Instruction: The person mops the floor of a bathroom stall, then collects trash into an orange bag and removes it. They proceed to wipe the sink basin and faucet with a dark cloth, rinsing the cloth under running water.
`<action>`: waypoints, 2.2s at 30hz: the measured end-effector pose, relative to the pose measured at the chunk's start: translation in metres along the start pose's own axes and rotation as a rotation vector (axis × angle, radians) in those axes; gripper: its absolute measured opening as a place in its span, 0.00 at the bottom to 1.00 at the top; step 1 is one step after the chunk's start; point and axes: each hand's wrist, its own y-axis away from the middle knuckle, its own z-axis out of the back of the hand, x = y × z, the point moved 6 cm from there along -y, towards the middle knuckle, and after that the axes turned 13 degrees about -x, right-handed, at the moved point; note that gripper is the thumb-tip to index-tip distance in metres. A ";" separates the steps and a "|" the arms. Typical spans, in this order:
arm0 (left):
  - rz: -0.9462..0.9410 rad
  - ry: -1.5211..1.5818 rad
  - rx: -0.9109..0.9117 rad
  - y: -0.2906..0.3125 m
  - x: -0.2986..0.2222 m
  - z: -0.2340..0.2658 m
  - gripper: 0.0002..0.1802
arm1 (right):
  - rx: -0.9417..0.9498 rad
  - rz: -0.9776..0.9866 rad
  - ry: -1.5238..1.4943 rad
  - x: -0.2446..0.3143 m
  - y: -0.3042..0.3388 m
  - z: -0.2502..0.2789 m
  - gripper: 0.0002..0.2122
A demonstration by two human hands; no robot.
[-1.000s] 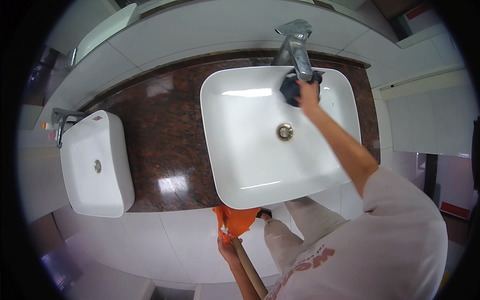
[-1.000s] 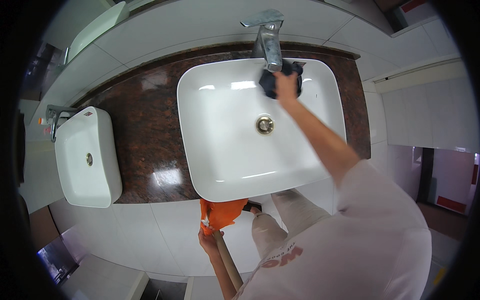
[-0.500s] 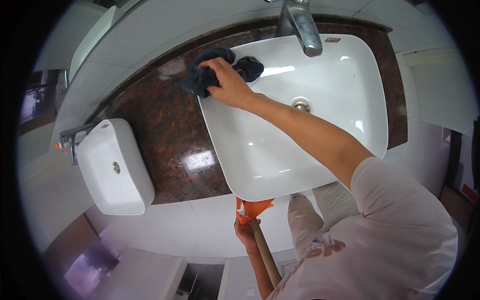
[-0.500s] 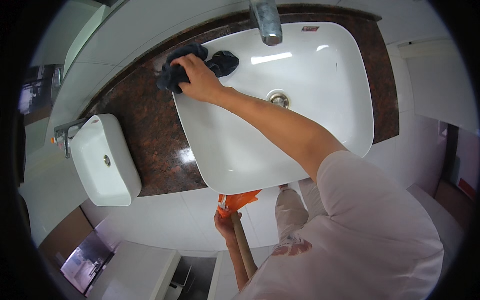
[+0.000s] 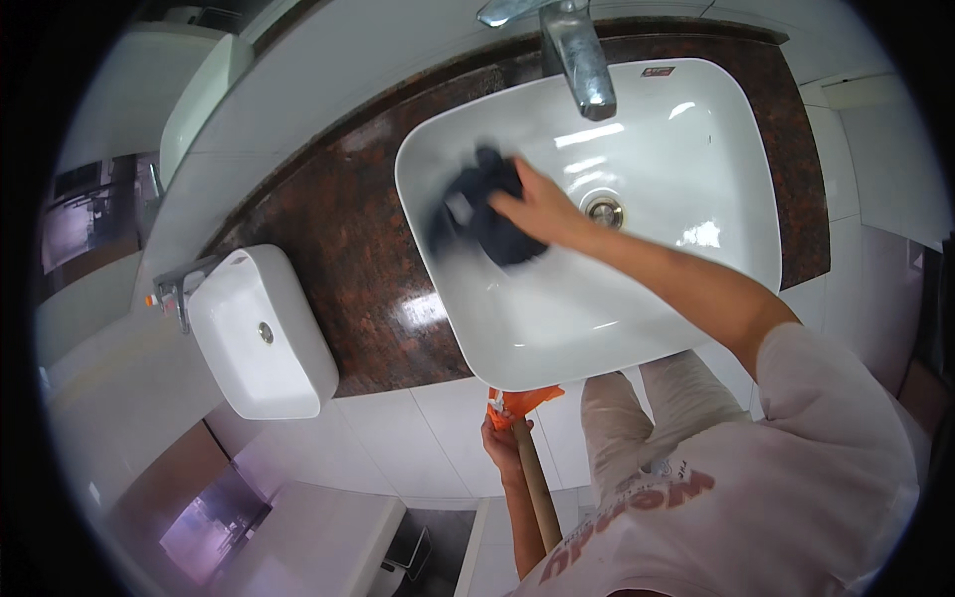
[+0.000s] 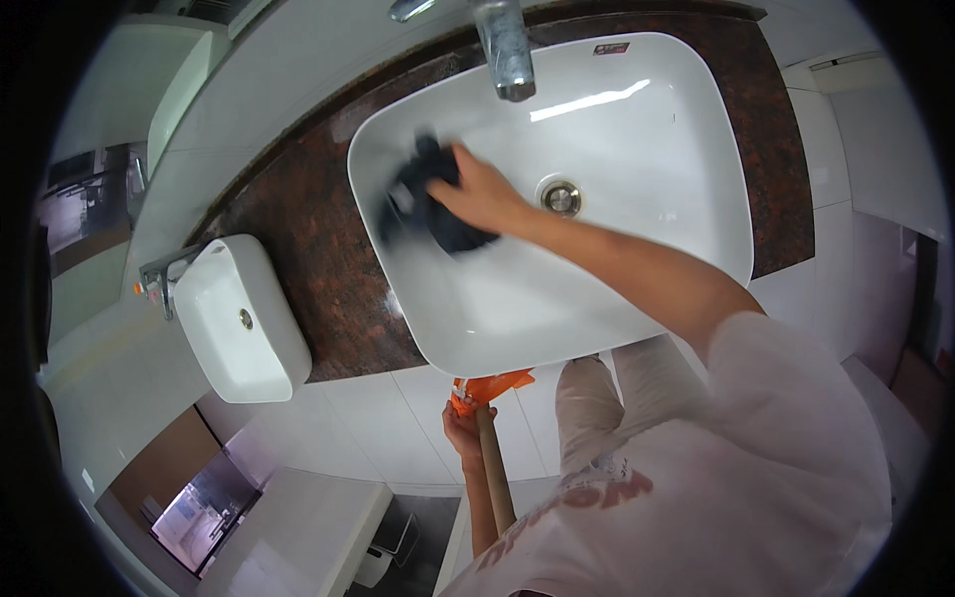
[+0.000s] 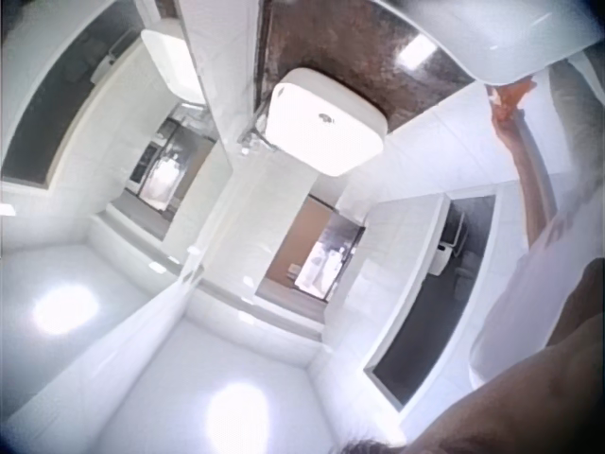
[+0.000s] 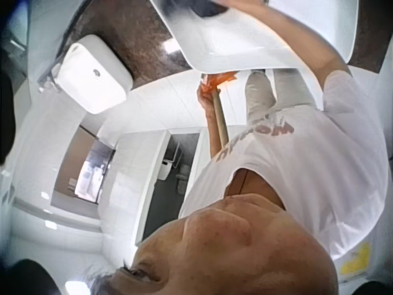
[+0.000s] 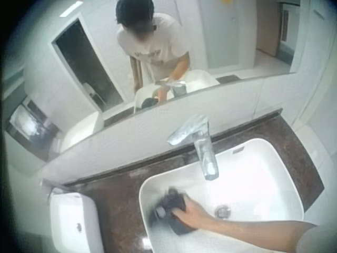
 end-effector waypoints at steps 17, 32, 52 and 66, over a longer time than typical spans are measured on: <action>-0.019 0.069 0.086 -0.029 0.016 0.032 0.21 | 0.984 0.083 0.380 -0.015 0.161 -0.052 0.25; -0.010 0.054 0.058 -0.033 0.034 0.052 0.21 | 0.990 0.164 0.612 -0.029 0.180 0.039 0.27; -0.027 0.088 0.115 -0.040 0.037 0.061 0.18 | 0.450 1.115 2.000 0.008 0.014 0.267 0.26; 0.030 0.105 0.124 -0.051 0.045 0.063 0.18 | 0.809 0.650 1.670 0.000 0.165 0.283 0.16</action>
